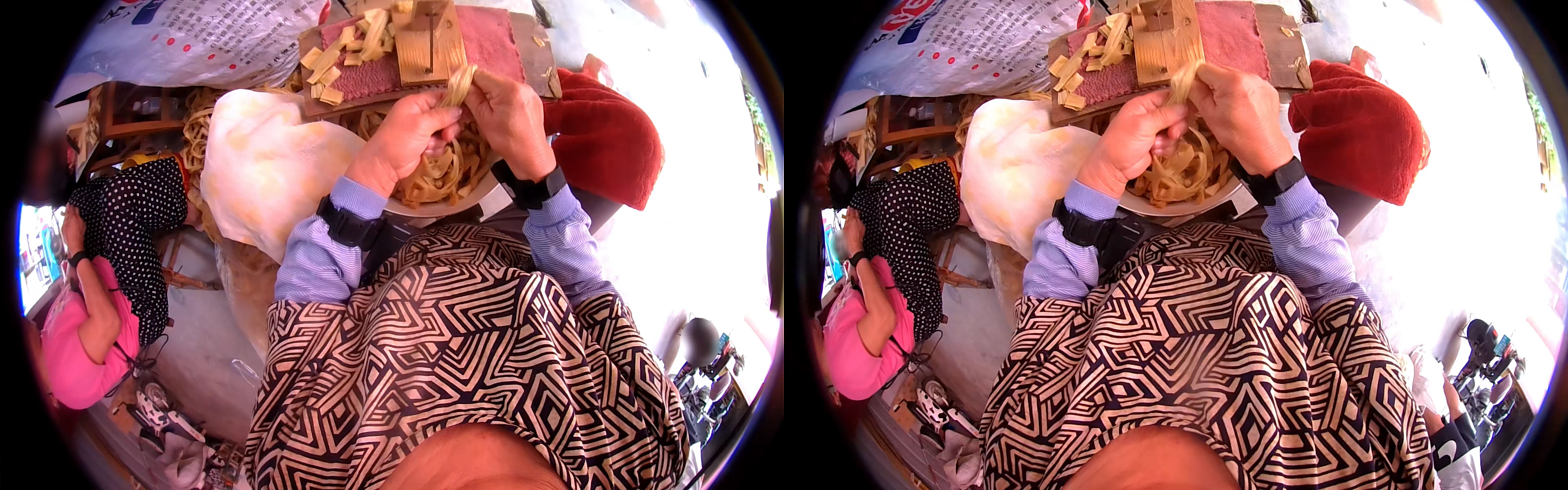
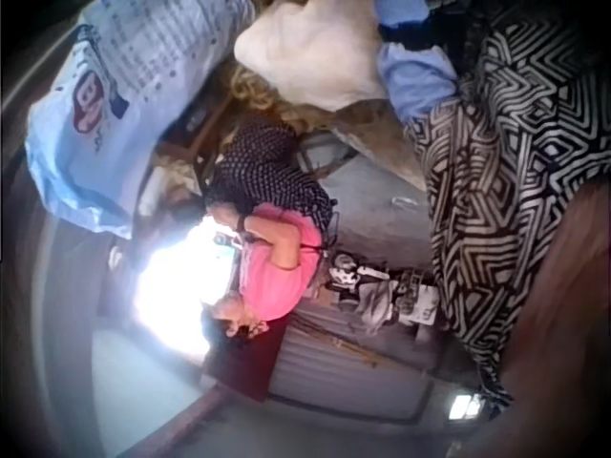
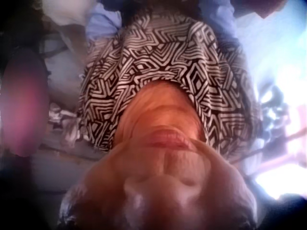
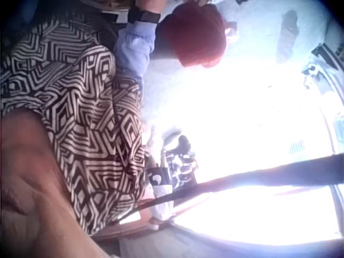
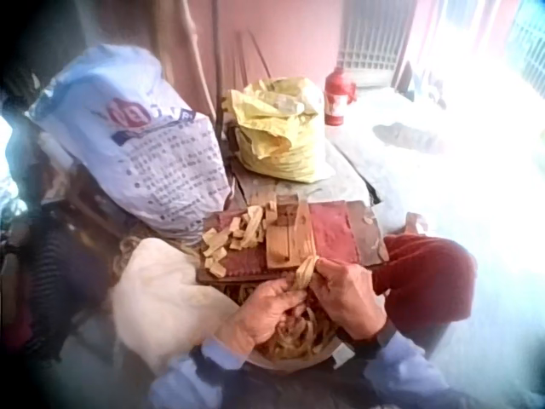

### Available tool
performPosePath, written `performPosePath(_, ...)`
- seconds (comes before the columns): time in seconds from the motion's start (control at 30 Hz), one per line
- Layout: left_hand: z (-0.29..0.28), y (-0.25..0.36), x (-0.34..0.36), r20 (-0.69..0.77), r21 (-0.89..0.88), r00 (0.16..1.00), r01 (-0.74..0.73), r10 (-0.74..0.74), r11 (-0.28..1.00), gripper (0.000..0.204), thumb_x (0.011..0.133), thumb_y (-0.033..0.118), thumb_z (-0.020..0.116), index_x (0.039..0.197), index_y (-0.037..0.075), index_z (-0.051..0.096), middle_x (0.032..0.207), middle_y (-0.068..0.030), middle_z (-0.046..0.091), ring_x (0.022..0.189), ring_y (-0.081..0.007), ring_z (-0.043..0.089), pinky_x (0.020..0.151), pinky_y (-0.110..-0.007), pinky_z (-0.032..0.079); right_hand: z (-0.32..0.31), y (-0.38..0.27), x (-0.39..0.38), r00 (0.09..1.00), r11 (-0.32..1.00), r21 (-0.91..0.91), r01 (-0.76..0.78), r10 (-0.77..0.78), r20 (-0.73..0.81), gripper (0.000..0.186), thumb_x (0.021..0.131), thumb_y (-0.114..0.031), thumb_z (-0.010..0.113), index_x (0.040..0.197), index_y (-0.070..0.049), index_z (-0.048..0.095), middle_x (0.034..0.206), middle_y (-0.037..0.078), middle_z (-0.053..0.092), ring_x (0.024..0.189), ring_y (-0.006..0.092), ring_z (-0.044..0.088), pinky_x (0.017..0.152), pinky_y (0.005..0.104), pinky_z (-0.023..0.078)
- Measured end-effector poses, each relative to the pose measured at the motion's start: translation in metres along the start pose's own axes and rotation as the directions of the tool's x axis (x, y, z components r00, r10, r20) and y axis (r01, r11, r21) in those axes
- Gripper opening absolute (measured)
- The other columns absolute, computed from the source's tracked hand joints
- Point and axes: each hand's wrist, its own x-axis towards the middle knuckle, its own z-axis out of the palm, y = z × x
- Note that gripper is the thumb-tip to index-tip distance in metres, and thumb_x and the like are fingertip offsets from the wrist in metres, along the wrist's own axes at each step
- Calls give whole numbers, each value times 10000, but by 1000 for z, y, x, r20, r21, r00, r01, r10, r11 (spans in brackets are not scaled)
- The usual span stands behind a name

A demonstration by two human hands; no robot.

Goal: The person uses a wooden folding tool to press and shape tan-colored paper strips, handling them one at a time from a large white bowl.

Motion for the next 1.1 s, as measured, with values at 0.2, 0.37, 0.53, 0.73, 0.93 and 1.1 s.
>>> performPosePath(0.2,10,-2,-5,178,967,673,-256,718,1,212,800,45,587,1002,70,643,778,-95,578,699,-247,580,638,-351,492,21,21,-15,763,537,557,-634,320,561,403,911,-413,607,848,-18,660,725,38,639,628,118,567,598,308,483)
performPosePath(0.37,12,-10,-9,142,915,680,-368,719,167,301,806,22,583,1106,22,602,946,-112,613,896,-315,587,753,-356,485,23,20,-25,646,-159,658,-736,128,753,294,928,-291,601,1020,-15,643,1007,47,641,892,150,601,807,293,490)
performPosePath(0.53,33,10,-12,81,866,782,-362,618,346,289,852,128,595,1101,-18,583,981,-162,602,932,-331,587,770,-357,475,28,21,-26,854,288,807,-516,248,458,132,888,-50,596,1001,-3,646,1015,51,630,905,129,598,850,273,475)
performPosePath(0.73,23,-11,6,-325,662,843,-120,428,740,166,889,171,568,830,19,596,660,-99,548,639,-255,575,593,-362,446,15,3,-18,958,701,701,-133,273,-92,96,787,43,668,882,53,656,1062,59,558,933,134,573,776,252,487)
performPosePath(0.93,9,-24,-30,-249,604,902,-139,353,784,163,916,154,553,856,14,611,634,-84,500,609,-151,530,560,-314,414,5,28,-17,945,520,790,-326,161,284,227,820,-8,680,1045,-5,654,1027,10,589,910,104,579,807,224,487)
performPosePath(1.1,14,-6,-36,-50,968,718,-138,694,212,75,835,111,617,888,64,641,751,-90,580,691,-309,602,563,-374,463,-16,18,-10,909,583,700,-414,216,358,269,871,-112,652,1122,-17,634,951,55,637,882,97,597,774,240,498)
